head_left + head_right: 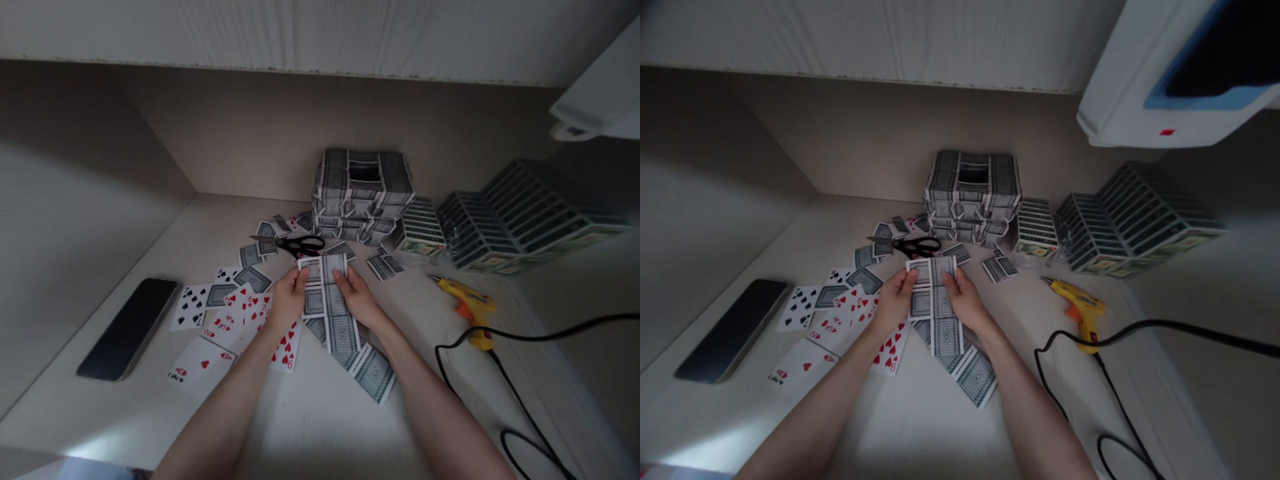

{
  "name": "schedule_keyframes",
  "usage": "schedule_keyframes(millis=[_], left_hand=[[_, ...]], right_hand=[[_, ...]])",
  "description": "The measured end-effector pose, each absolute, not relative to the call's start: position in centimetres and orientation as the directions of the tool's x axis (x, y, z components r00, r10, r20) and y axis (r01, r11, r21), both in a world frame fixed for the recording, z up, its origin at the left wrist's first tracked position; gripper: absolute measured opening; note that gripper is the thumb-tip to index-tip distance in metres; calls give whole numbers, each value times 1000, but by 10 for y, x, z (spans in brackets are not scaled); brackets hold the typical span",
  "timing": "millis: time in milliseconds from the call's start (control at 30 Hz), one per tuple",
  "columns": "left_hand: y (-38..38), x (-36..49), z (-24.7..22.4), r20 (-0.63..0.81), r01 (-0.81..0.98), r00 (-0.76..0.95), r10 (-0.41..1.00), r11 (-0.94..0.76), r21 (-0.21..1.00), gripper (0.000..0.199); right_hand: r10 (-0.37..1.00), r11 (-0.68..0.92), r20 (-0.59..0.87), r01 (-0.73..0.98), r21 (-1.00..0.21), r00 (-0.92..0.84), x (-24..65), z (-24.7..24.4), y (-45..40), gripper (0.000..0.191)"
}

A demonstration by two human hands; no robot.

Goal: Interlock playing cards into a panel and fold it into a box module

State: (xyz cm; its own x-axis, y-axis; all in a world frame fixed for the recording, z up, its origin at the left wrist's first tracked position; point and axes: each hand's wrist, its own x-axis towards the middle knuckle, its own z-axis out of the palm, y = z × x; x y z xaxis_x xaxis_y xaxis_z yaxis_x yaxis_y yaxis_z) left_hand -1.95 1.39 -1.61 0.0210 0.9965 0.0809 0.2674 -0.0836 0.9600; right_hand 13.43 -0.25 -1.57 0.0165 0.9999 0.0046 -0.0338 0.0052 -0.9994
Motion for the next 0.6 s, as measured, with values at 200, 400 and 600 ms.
schedule_keyframes(millis=[200, 400, 600], left_hand=[[14, -18, -7, -27, 89, 1, 1000, 27, 996, 39], [16, -21, -4, -88, -10, 192, 978, 91, 996, 33], [17, -23, -3, -150, -2, 242, 959, 155, 988, 30]], right_hand=[[999, -27, -32, -158, -987, 25, 133, -14, -3, 32], [991, -2, -33, -232, -973, 130, 134, -20, -1, 30], [999, 6, -5, -216, -976, 50, 135, -13, -4, 44]])
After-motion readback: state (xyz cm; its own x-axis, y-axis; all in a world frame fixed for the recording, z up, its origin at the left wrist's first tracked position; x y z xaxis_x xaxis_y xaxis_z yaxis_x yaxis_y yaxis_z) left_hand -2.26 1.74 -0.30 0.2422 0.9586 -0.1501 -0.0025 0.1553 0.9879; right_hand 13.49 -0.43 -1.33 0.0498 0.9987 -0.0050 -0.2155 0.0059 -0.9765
